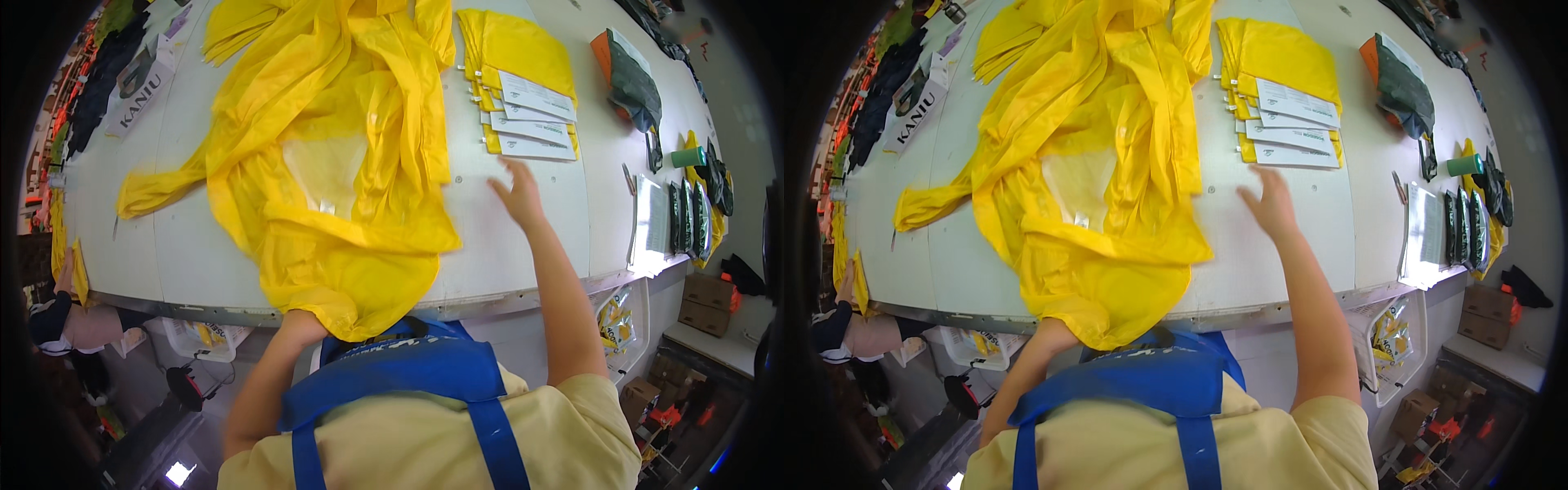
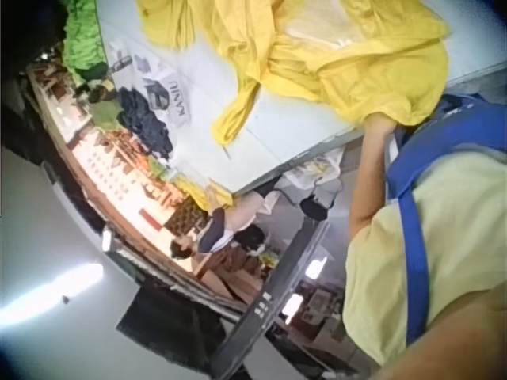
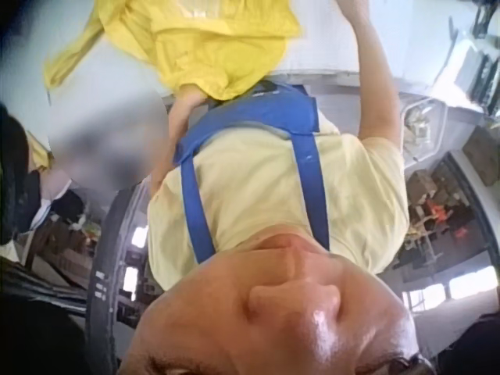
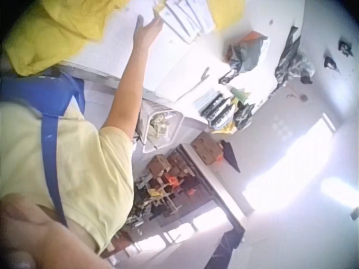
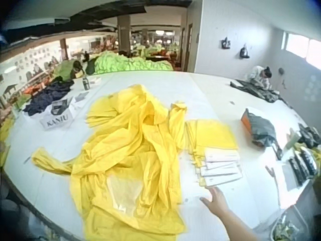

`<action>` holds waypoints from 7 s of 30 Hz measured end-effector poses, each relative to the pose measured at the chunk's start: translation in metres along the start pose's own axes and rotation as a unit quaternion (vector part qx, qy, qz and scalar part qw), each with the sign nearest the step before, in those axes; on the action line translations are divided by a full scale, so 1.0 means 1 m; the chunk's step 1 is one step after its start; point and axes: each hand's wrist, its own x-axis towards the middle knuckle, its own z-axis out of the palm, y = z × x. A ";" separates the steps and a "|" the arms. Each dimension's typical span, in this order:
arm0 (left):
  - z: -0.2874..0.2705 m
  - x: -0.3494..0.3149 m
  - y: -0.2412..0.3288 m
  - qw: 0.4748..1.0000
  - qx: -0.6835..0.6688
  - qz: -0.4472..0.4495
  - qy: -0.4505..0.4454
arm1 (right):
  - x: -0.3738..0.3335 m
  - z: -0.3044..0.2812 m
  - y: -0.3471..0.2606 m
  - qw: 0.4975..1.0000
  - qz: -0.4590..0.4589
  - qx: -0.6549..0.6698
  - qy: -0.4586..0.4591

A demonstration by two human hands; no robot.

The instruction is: The person folds a large yellow raincoat on a white table, smoothing and aligning the fabric. They then use a small tool to cut a tag or thread from the garment and continue folding it into a compact bundle.

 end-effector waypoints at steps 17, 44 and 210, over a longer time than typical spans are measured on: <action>0.012 0.016 0.025 0.981 0.062 -0.144 0.112 | 0.250 0.000 0.064 0.953 0.099 -0.241 -0.153; -0.001 0.029 0.027 0.986 0.007 -0.110 0.123 | 0.139 -0.328 0.025 0.873 0.057 0.484 -0.014; 0.047 -0.007 -0.040 0.856 0.298 -0.072 0.417 | 0.097 -0.001 -0.013 0.992 -0.069 0.048 0.096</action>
